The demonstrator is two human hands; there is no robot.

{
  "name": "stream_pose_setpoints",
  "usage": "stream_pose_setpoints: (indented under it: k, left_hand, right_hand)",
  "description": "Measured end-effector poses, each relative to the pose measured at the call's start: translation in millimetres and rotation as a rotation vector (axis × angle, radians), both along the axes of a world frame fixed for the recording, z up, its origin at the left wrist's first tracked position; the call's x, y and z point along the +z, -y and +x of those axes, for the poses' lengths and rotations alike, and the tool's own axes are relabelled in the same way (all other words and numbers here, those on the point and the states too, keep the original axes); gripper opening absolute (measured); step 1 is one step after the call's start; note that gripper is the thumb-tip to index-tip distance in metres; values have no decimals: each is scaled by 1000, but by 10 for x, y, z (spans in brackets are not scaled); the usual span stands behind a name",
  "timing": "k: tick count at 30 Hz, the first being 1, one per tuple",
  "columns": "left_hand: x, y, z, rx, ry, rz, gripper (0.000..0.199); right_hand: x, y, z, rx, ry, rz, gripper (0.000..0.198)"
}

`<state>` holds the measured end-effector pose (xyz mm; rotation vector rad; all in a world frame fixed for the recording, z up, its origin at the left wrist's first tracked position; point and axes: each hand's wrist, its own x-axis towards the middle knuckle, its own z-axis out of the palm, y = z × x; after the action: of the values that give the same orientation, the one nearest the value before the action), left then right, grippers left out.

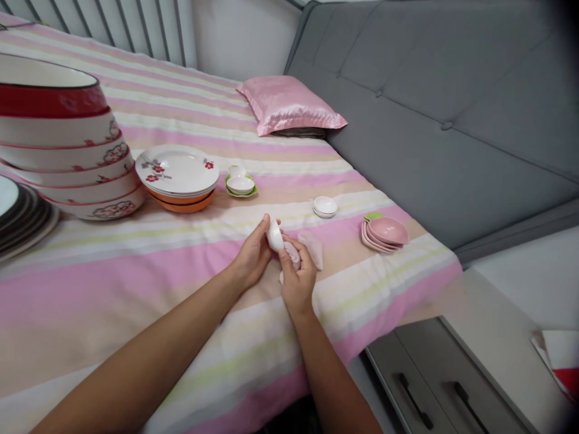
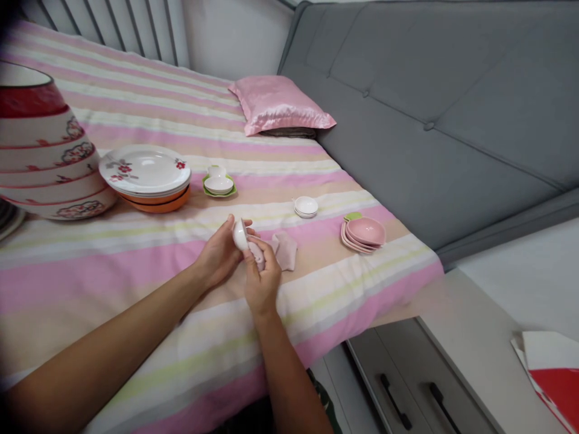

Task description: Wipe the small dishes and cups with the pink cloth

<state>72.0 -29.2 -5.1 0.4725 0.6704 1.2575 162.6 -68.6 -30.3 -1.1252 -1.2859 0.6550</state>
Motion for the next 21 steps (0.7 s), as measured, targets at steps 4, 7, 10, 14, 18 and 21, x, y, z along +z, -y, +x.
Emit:
stream_pose_setpoints:
  k: [4,7,10,14,18,21]
  left_hand:
    - [-66,-2,-17,-13,-192,182,31]
    - [-90,-11,-42,2,-301,247,41]
    - [-92,-15,-50,0,-358,238,40]
    - [-87,-2,-35,-47,-390,251,37]
    - [-92,-2,-30,-33,-420,254,35]
    - [-111,-23,-42,42,-511,260,31]
  right_hand:
    - [-63,-80,51,-85,-290,-115,34]
    - [-98,-136,87,-75,-468,-170,41]
    - [-100,-164,112,-71,-575,-212,47]
    - [-92,-174,123,-71,-573,-234,52]
    - [-85,-174,111,-106,-546,-187,51]
    - [-80,-155,101,-146,-464,-116,51]
